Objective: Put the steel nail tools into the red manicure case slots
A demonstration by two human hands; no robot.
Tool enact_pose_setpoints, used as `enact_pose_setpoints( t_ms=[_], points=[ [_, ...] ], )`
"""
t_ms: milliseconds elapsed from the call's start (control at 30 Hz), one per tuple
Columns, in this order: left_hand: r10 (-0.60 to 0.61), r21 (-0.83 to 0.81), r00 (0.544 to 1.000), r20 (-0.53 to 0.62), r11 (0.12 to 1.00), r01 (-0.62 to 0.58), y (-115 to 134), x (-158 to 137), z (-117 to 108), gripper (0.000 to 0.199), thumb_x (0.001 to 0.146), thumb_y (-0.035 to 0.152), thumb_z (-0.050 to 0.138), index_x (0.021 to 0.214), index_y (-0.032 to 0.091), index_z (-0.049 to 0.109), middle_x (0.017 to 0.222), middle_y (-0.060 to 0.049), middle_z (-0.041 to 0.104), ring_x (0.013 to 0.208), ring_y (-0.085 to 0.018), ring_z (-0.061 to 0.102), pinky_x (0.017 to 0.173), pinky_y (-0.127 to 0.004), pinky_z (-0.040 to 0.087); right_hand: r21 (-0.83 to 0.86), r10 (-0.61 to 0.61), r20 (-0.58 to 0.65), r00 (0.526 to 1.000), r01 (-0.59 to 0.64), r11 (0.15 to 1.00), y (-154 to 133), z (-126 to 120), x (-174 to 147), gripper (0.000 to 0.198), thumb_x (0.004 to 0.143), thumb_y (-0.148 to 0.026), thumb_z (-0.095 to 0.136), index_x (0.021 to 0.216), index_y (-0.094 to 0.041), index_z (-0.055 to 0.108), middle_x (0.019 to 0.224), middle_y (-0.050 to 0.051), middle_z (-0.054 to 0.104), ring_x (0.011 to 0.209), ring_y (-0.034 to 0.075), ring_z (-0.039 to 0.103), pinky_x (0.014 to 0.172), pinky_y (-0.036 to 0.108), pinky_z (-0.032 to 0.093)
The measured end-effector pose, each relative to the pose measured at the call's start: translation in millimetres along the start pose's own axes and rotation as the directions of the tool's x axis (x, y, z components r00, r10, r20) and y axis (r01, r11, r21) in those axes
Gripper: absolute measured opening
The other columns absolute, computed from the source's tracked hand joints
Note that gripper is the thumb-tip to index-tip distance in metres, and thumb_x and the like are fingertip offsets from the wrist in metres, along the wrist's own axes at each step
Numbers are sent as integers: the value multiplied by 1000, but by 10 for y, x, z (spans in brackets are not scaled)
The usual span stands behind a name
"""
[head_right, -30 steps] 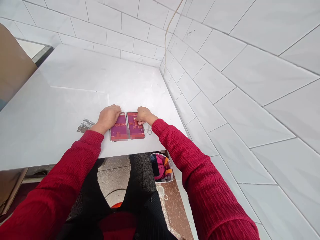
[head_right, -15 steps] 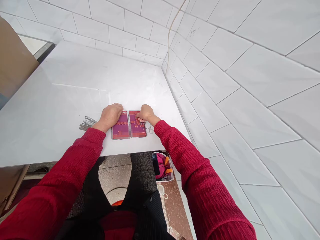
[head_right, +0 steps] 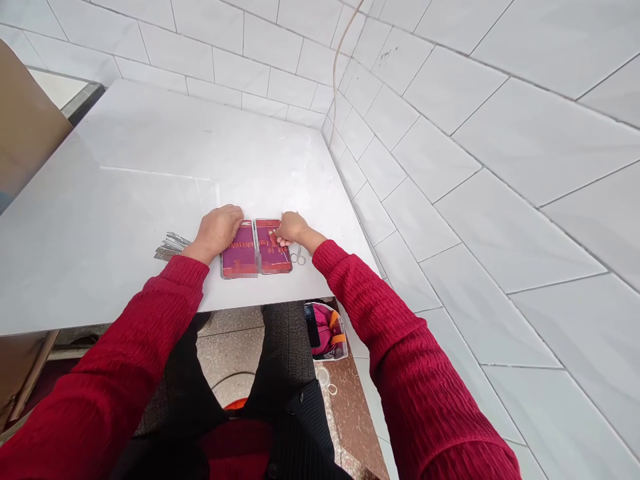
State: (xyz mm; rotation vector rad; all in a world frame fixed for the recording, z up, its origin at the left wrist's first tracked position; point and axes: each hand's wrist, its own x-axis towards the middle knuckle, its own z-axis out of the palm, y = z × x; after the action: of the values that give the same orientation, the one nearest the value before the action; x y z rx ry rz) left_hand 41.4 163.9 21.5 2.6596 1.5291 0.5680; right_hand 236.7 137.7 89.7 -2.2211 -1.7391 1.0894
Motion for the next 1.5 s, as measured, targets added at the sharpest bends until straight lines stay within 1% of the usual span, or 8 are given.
enact_pose_setpoints(
  t_ms=[333, 767, 933, 1033, 1167, 1300, 1367, 1500],
  points=[
    [3, 10, 1000, -7, 1000, -3, -10, 3, 14, 27, 98, 17, 41, 95, 17, 68, 104, -14, 70, 97, -28, 65, 79, -37, 48, -269, -91, -113, 989, 58, 961, 49, 31, 163, 33, 87, -9, 62, 56, -19, 59, 47, 2, 58, 52, 15, 57, 61, 26, 47],
    [10, 30, 1000, -6, 999, -10, -10, 19, 19, 30, 100, 17, 39, 91, 17, 67, 102, -13, 69, 96, -29, 66, 77, -37, 47, 72, -76, -269, 960, 99, 992, 318, -315, 454, 37, 90, -11, 58, 54, -20, 52, 44, -2, 49, 45, 10, 44, 54, 23, 41],
    [14, 47, 1000, -9, 999, -13, -26, 25, 16, 29, 101, 18, 39, 89, 18, 66, 101, -13, 69, 95, -27, 65, 75, -36, 46, -35, -22, -295, 955, 12, 999, 458, -518, 427, 35, 83, -4, 58, 51, -19, 53, 41, -2, 49, 42, 9, 38, 50, 23, 36],
    [20, 55, 1000, -11, 998, -19, -28, 28, 12, 28, 101, 19, 39, 90, 17, 66, 101, -12, 69, 93, -27, 65, 73, -36, 46, -85, -9, -254, 967, -13, 996, 573, -508, 415, 34, 79, -2, 58, 50, -18, 54, 40, -1, 50, 42, 9, 39, 50, 24, 37],
    [22, 50, 1000, -18, 999, -21, -32, 23, 19, 30, 100, 18, 38, 89, 18, 66, 99, -12, 69, 92, -28, 65, 71, -37, 46, 83, -48, -255, 966, 71, 994, 830, -369, 461, 32, 81, -5, 57, 52, -18, 55, 43, -1, 53, 43, 9, 46, 54, 23, 41],
    [69, -3, 995, -77, 998, -69, -47, 27, 35, 29, 99, 16, 39, 92, 18, 68, 98, -12, 69, 95, -29, 64, 76, -40, 49, 367, -66, -414, 908, 232, 901, 1159, -153, 513, 17, 80, -10, 56, 66, -19, 59, 55, -3, 61, 45, 9, 50, 53, 21, 43],
    [103, -31, 985, -141, 994, -108, -41, 32, 24, 30, 98, 14, 39, 97, 17, 69, 101, -12, 70, 100, -30, 63, 84, -43, 51, 491, -33, -538, 842, 345, 800, 1292, -43, 531, 10, 81, -15, 54, 75, -20, 60, 61, -4, 63, 46, 8, 49, 51, 20, 42],
    [110, -62, 962, -248, 990, -129, 65, -56, -72, 32, 99, 13, 39, 105, 16, 70, 114, -14, 70, 108, -29, 63, 93, -47, 52, 525, 26, -678, 735, 458, 717, 1415, 100, 560, 8, 82, -25, 54, 81, -21, 61, 63, -5, 64, 48, 9, 49, 52, 21, 42]
  ],
)
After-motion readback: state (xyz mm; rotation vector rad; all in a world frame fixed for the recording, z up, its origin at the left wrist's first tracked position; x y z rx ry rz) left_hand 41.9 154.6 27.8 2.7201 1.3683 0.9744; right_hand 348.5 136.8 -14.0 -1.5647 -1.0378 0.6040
